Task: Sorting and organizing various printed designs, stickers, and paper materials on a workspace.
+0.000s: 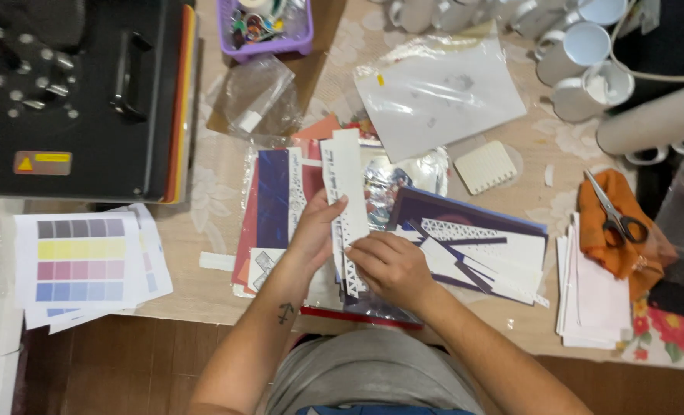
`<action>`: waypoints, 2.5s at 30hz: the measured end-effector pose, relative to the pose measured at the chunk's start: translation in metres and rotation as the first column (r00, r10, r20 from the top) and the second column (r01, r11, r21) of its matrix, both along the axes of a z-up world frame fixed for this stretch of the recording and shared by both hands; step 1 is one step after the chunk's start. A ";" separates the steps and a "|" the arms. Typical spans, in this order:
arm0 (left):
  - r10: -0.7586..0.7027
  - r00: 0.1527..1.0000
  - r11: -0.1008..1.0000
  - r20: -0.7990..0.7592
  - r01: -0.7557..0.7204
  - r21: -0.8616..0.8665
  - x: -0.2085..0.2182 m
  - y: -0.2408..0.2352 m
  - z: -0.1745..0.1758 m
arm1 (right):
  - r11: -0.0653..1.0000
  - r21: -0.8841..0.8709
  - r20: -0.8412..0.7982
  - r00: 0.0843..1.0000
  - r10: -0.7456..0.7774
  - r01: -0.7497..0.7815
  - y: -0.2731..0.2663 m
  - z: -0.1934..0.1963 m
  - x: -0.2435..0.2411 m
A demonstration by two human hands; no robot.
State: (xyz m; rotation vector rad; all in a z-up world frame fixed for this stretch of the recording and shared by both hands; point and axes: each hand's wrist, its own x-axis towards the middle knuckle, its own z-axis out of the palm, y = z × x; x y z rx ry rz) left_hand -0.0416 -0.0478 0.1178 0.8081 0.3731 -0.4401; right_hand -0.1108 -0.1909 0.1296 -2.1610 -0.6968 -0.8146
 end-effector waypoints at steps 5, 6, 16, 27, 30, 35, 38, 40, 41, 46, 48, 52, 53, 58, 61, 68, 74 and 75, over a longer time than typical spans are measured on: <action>-0.022 0.998 0.996 -0.051 0.026 0.087 -0.004 0.010 -0.003 | 0.992 0.057 -0.306 0.948 -0.089 0.112 -0.075 -0.032 -0.007; -0.038 0.997 0.993 -0.065 0.044 0.107 -0.005 0.013 0.002 | 0.980 -0.007 -0.399 0.898 -0.183 0.197 -0.097 -0.049 -0.008; 0.010 0.994 0.990 -0.104 0.004 0.141 -0.016 0.019 -0.013 | 0.790 -0.606 -0.760 0.358 -0.542 -0.093 -0.140 -0.063 -0.028; 0.007 0.994 0.989 -0.108 0.009 0.149 -0.024 0.015 -0.003 | 0.848 -0.462 -0.805 0.278 -0.524 0.261 -0.132 -0.101 -0.030; -0.009 0.994 0.992 -0.105 0.022 0.127 -0.028 0.017 -0.004 | 0.937 -0.124 -0.358 0.866 -0.350 0.327 -0.143 -0.112 -0.040; -0.058 0.993 0.992 -0.099 0.068 0.103 -0.034 0.012 0.003 | 0.963 0.057 -0.059 0.964 -0.260 0.263 -0.123 -0.057 -0.037; -0.101 0.989 0.992 -0.104 0.109 0.067 -0.041 -0.003 0.011 | 0.988 0.035 0.013 0.988 -0.153 0.153 -0.106 -0.042 -0.021; -0.122 0.987 0.991 -0.106 0.128 0.048 -0.047 -0.008 0.004 | 0.996 -0.003 0.032 0.996 -0.089 0.089 -0.092 -0.038 -0.010; -0.186 0.981 0.981 -0.055 0.189 0.052 -0.046 -0.009 -0.004 | 0.998 -0.036 0.037 0.998 -0.042 0.043 -0.087 -0.036 -0.002; -0.259 0.965 0.964 0.043 0.255 0.073 -0.043 -0.017 -0.011 | 0.989 -0.140 0.047 0.998 0.052 -0.045 -0.073 -0.036 0.020; -0.279 0.957 0.946 0.077 0.260 0.192 -0.047 -0.015 -0.014 | 0.987 -0.145 -0.072 0.996 0.057 -0.067 -0.076 -0.028 0.019; -0.237 0.970 0.945 0.064 0.214 0.245 -0.039 -0.005 -0.012 | 0.982 -0.094 -0.340 0.922 -0.185 0.162 -0.135 -0.028 0.022; -0.200 0.979 0.954 0.048 0.183 0.238 -0.038 -0.002 -0.011 | 0.962 -0.210 -0.551 0.792 -0.262 0.171 -0.150 -0.031 0.019; -0.175 0.985 0.957 0.011 0.167 0.235 -0.033 0.014 -0.016 | 0.834 -0.552 -0.725 0.502 -0.472 -0.014 -0.176 -0.073 0.000; -0.145 0.988 0.961 -0.048 0.152 0.229 -0.035 0.026 -0.021 | 0.799 -0.598 -0.721 0.478 -0.501 -0.064 -0.172 -0.087 -0.005; -0.072 0.993 0.967 -0.090 0.091 0.239 -0.037 0.030 0.000 | 0.780 -0.625 -0.700 0.474 -0.534 -0.043 -0.157 -0.120 -0.006; -0.058 0.994 0.975 -0.092 0.077 0.210 -0.040 0.035 -0.019 | 0.806 -0.588 -0.770 0.350 -0.533 -0.067 -0.149 -0.124 0.003; -0.068 0.993 0.976 -0.101 0.087 0.201 -0.041 0.036 -0.022 | 0.811 -0.583 -0.784 0.302 -0.543 -0.053 -0.148 -0.120 0.003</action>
